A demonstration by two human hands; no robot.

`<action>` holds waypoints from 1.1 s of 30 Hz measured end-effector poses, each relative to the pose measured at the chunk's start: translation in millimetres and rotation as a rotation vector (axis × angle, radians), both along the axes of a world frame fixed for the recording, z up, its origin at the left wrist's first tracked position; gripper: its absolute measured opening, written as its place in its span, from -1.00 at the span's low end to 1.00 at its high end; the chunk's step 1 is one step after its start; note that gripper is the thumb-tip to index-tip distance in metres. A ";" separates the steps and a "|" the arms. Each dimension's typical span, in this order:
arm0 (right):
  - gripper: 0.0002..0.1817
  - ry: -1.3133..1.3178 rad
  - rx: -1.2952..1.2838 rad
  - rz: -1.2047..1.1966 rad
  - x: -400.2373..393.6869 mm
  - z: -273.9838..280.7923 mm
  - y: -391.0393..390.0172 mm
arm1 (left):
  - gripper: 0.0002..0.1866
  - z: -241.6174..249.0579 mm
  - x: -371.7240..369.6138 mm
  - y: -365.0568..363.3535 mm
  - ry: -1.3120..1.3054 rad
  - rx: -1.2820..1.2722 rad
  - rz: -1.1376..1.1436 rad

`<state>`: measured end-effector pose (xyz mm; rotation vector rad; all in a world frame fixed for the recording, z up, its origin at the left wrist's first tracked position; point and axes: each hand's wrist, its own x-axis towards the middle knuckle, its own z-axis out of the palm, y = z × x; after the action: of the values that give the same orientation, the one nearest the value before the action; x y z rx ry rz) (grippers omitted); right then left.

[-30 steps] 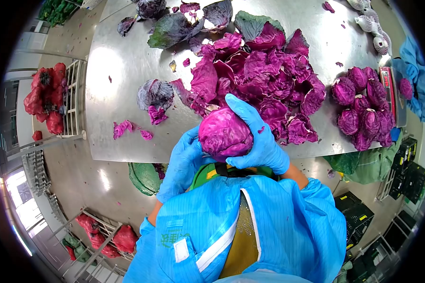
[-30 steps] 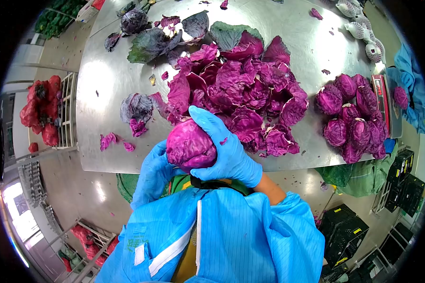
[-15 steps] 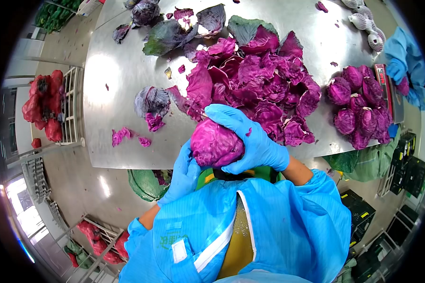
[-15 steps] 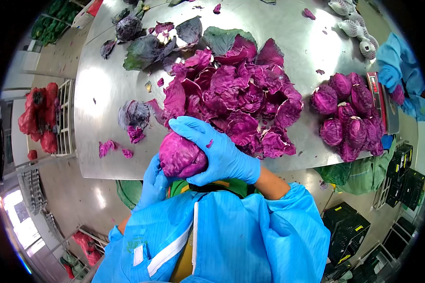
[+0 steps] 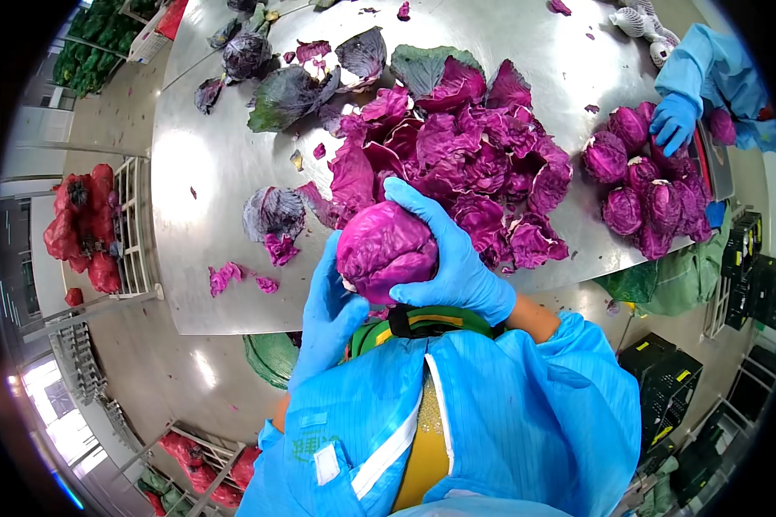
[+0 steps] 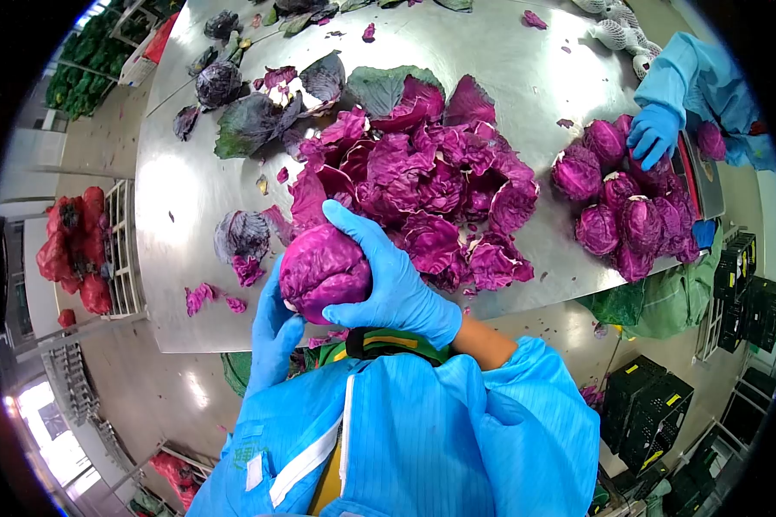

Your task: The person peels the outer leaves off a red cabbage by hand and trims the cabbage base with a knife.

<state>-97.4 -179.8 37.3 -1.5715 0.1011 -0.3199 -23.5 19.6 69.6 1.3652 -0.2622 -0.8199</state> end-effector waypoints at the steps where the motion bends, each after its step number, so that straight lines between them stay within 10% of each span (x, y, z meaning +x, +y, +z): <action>1: 0.16 0.002 -0.063 -0.016 0.2 2.5 2.4 | -0.08 -9.0 0.8 0.5 0.007 0.045 0.016; 9: 0.15 0.027 -0.046 -0.048 -3.5 2.2 3.1 | -0.31 -21.2 7.3 7.3 -0.092 0.106 -0.039; 14: 0.14 -0.023 0.397 -0.068 -3.3 -11.1 9.8 | -0.03 -41.6 6.9 1.3 0.278 -0.202 0.200; 18: 0.04 -0.060 0.107 0.087 -1.8 -3.4 -0.5 | 0.19 -25.7 -26.7 -19.2 0.518 -0.214 0.191; 20: -0.34 -0.064 0.273 0.062 2.5 -6.4 -1.0 | 0.18 -46.0 -20.8 -7.5 0.596 -0.228 0.166; 24: -0.48 0.121 0.490 -0.357 11.5 -46.3 -14.7 | 0.36 -29.1 -23.8 -24.6 0.457 -0.271 0.235; 30: 0.24 0.206 0.706 0.217 5.6 -21.0 7.6 | 0.48 -32.1 -0.2 -26.6 -0.425 -0.013 0.066; 33: 0.28 0.251 0.873 0.264 2.9 -10.5 4.7 | 0.44 -7.8 -2.8 -30.2 -0.572 0.098 -0.018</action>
<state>-94.5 -175.1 26.8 -0.7333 0.1952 0.1329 -26.4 -10.6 61.8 1.6744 -0.6851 -0.4434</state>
